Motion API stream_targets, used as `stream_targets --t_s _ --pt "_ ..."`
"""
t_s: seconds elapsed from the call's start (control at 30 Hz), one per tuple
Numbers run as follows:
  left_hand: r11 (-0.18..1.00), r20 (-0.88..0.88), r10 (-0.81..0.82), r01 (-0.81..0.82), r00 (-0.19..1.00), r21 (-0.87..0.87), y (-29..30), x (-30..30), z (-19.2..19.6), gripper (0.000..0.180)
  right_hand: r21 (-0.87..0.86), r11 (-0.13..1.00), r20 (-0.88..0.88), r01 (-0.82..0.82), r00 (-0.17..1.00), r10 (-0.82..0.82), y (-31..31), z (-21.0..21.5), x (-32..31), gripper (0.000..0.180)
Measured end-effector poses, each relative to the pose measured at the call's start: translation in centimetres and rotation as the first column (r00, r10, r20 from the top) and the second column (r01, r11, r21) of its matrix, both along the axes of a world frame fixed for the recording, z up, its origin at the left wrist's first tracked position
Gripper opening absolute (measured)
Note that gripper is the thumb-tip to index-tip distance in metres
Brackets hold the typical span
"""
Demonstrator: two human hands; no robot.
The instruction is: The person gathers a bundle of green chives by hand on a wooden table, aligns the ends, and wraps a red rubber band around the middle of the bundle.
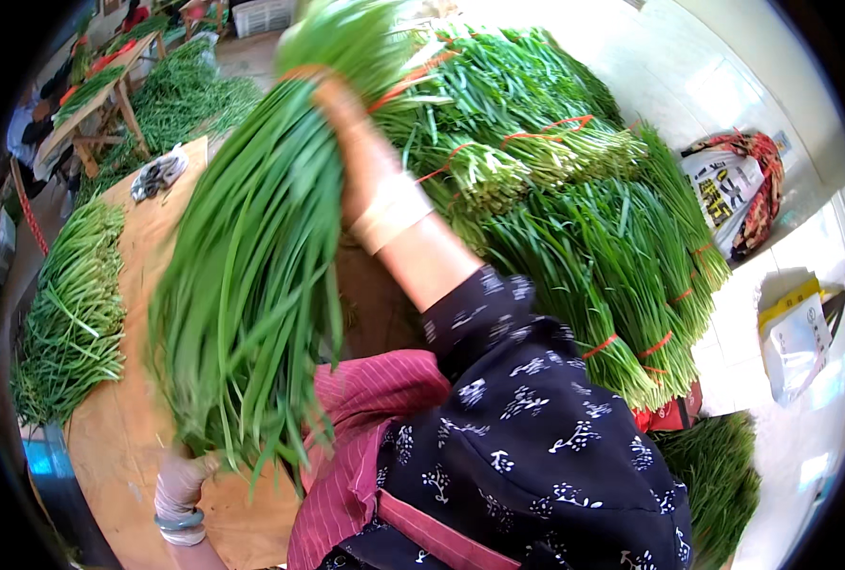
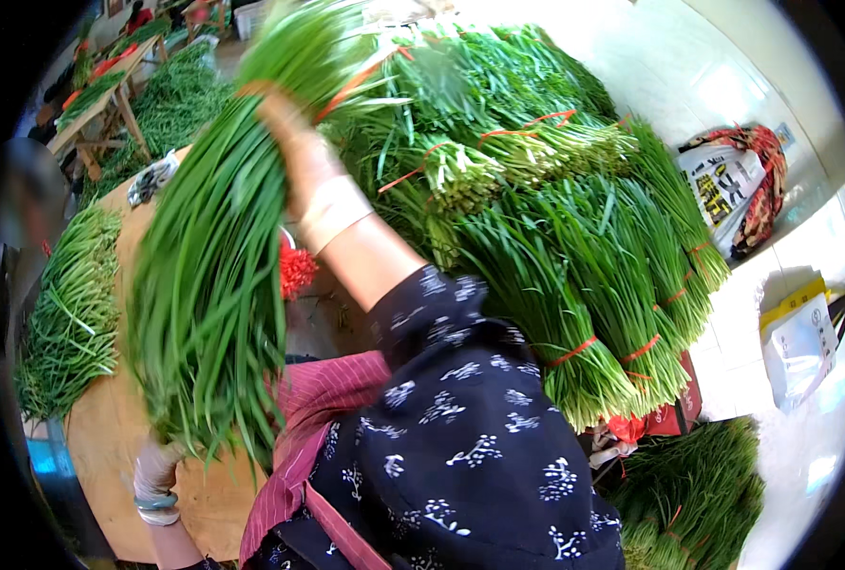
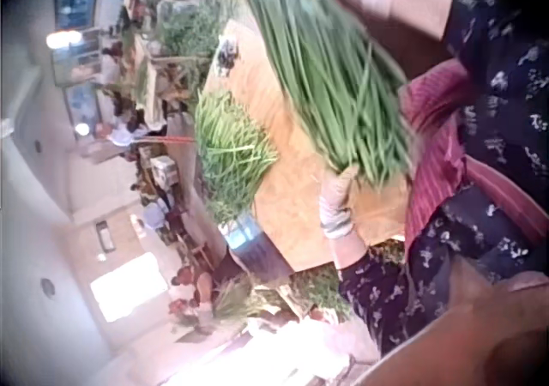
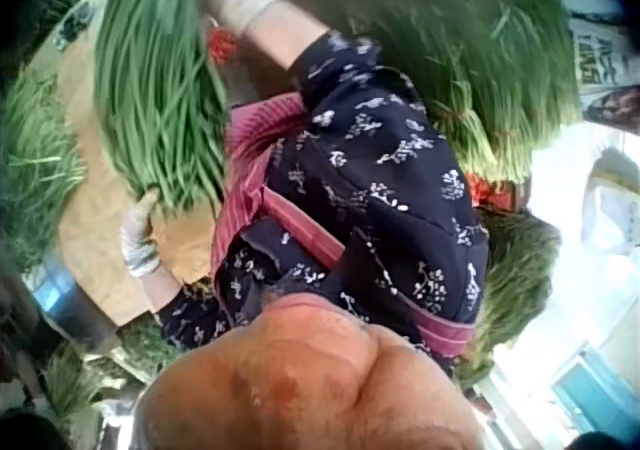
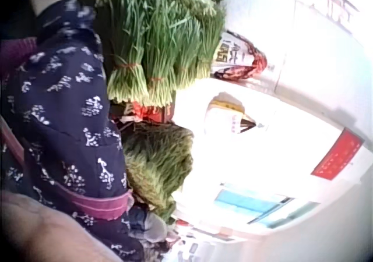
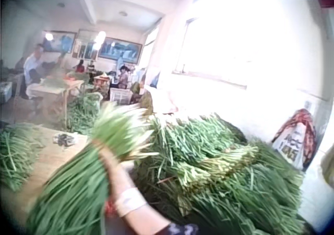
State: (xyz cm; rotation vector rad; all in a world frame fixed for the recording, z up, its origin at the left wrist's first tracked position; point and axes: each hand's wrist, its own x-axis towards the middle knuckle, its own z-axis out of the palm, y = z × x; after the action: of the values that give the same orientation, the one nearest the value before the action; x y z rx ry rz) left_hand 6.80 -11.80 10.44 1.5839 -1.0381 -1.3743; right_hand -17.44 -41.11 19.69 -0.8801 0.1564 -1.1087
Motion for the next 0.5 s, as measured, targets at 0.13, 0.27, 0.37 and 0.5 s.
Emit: stream_targets --t_s 0.13,0.27,0.37,0.5 --pt "0.994 0.083 0.026 -0.017 0.996 -0.111 -3.8 1.4 -0.1 0.061 -0.2 0.895 0.125 0.399 0.916 -0.38 -5.8 7.2 -15.0 0.04" --pt "0.925 0.079 0.372 -0.362 0.925 -0.116 -5.8 5.0 2.7 0.052 -0.182 0.488 0.233 0.854 0.519 -0.822 -7.2 13.6 -34.0 0.046" --pt "0.872 0.008 0.467 -0.459 0.884 -0.171 -7.1 7.5 3.4 0.055 -0.172 0.281 0.186 0.944 0.311 -0.932 -3.1 13.3 -46.1 0.056" --pt "0.791 -0.138 0.567 -0.584 0.812 -0.184 -6.1 8.5 2.1 0.058 -0.159 -0.03 -0.053 0.987 -0.039 -0.998 0.6 6.8 -57.3 0.059"
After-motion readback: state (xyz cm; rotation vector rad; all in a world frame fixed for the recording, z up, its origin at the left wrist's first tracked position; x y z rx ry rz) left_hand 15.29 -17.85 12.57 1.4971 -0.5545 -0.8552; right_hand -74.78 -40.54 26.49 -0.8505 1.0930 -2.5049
